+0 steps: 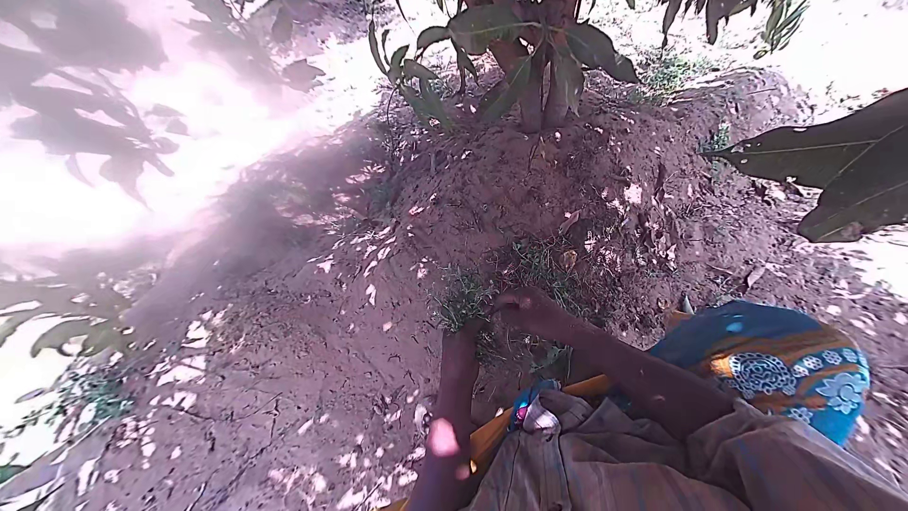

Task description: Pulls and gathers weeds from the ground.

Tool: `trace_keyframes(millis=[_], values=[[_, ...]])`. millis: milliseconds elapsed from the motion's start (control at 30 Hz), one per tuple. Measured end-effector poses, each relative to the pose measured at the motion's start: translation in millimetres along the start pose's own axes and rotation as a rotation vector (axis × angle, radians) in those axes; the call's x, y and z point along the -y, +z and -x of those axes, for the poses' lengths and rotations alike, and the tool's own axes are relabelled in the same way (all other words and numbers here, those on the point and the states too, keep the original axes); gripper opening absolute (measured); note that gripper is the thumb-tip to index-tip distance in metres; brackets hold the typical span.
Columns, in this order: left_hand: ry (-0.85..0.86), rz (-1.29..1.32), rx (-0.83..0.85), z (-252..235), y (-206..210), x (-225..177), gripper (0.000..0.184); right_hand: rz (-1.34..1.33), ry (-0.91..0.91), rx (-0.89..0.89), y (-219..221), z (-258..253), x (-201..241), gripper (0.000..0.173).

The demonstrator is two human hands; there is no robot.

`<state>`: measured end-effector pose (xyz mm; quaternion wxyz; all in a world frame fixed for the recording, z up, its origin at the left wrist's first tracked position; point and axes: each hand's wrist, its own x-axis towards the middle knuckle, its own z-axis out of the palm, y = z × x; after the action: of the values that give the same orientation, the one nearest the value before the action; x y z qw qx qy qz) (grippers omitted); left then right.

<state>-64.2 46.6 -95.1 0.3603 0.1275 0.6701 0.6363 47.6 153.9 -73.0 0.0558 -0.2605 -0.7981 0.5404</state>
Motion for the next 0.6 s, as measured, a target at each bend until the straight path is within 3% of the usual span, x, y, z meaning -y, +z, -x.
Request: trace_keyframes(millis=[133,233,333,467,600], values=[[-0.043,0.183,0.047,-6.8,-2.1,1.5,0.019,0.019,0.177,-0.155,-18.3,-4.2,1.0,0.025],[-0.091,0.336,0.089,-13.8,-6.9,0.8,0.025,-0.02,0.216,-0.369,-30.6,-9.6,-14.5,0.022],[-0.119,0.429,0.106,-14.9,-8.2,1.5,0.027,-0.003,0.303,-0.455,-40.5,-13.2,-28.4,0.028],[-0.132,0.52,0.143,-12.8,-7.8,-0.2,0.03,-0.012,0.323,-0.39,-38.9,-11.5,-28.1,0.037],[-0.137,0.513,0.194,-13.6,-10.4,3.2,0.036,-0.155,0.116,-0.139,-20.5,-5.8,-6.8,0.027]])
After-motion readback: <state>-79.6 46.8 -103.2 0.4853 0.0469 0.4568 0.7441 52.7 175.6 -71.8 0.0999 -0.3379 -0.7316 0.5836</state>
